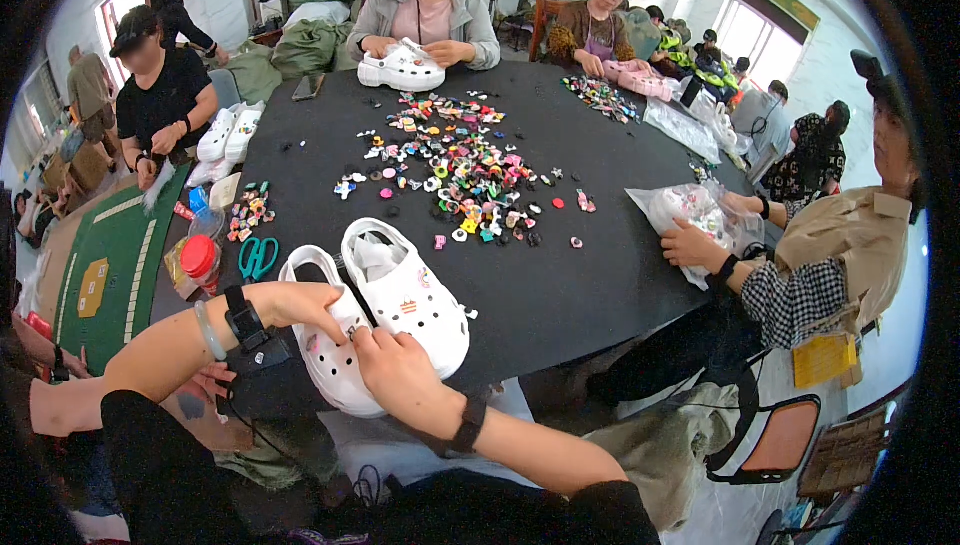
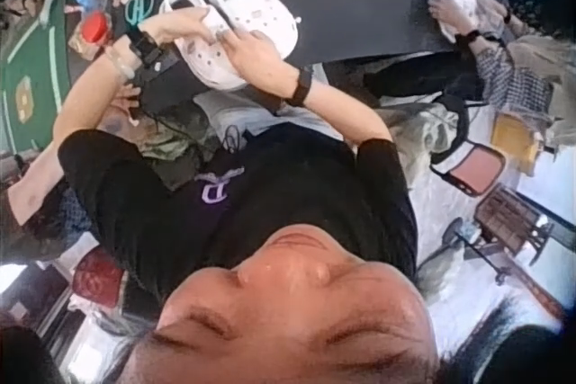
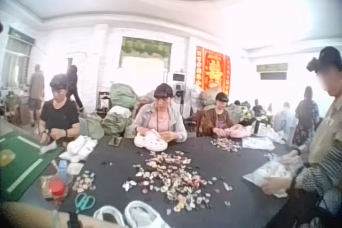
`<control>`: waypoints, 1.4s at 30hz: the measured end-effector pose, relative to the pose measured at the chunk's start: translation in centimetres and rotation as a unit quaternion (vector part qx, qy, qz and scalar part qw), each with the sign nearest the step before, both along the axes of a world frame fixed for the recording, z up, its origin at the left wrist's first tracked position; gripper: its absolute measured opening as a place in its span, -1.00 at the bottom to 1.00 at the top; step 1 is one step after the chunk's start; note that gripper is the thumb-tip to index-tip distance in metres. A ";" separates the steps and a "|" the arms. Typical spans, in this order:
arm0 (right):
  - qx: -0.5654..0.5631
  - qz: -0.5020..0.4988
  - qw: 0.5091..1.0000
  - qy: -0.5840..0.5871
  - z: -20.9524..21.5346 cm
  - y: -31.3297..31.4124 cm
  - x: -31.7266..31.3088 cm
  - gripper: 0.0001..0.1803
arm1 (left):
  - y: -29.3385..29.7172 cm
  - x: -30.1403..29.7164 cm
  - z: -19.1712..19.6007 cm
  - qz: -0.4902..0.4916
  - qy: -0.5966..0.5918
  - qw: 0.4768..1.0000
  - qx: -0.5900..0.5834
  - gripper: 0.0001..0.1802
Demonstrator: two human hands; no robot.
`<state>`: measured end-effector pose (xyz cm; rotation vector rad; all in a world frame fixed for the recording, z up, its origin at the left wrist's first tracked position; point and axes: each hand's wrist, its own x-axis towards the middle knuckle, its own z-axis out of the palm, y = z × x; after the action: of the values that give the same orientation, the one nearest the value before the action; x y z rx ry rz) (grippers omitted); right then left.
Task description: Applying decorative charms to white foam clogs.
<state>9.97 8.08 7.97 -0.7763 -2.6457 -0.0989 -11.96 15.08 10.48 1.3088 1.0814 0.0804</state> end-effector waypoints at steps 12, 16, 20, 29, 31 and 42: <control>-0.101 0.078 0.984 0.127 -0.6 0.2 8.5 -0.43 | -3.6 2.2 2.1 0.135 0.113 0.976 0.125 -0.50; -0.221 -0.006 0.945 0.240 -1.5 0.5 15.4 -0.41 | -4.1 4.4 3.4 0.197 0.174 0.943 0.203 -0.30; -0.342 -0.054 0.884 0.314 -2.9 0.2 18.3 -0.45 | -1.9 2.9 1.7 0.050 0.070 0.965 0.248 -0.32; -0.467 -0.119 0.779 0.402 -7.6 0.6 20.4 -0.39 | -3.1 2.2 2.3 0.135 0.045 0.980 0.142 -0.72; -0.493 -0.106 0.752 0.425 -8.0 1.4 20.3 -0.37 | -5.3 -1.5 3.1 0.218 -0.009 0.960 0.173 -0.72; -0.534 -0.150 0.717 0.421 -5.0 3.1 20.1 -0.58 | -17.7 -21.5 6.1 0.697 -0.061 0.663 0.266 -0.73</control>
<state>30.08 11.15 2.97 -1.1640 -1.4626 1.4446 -33.44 -2.64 16.59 0.5990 1.7906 1.7240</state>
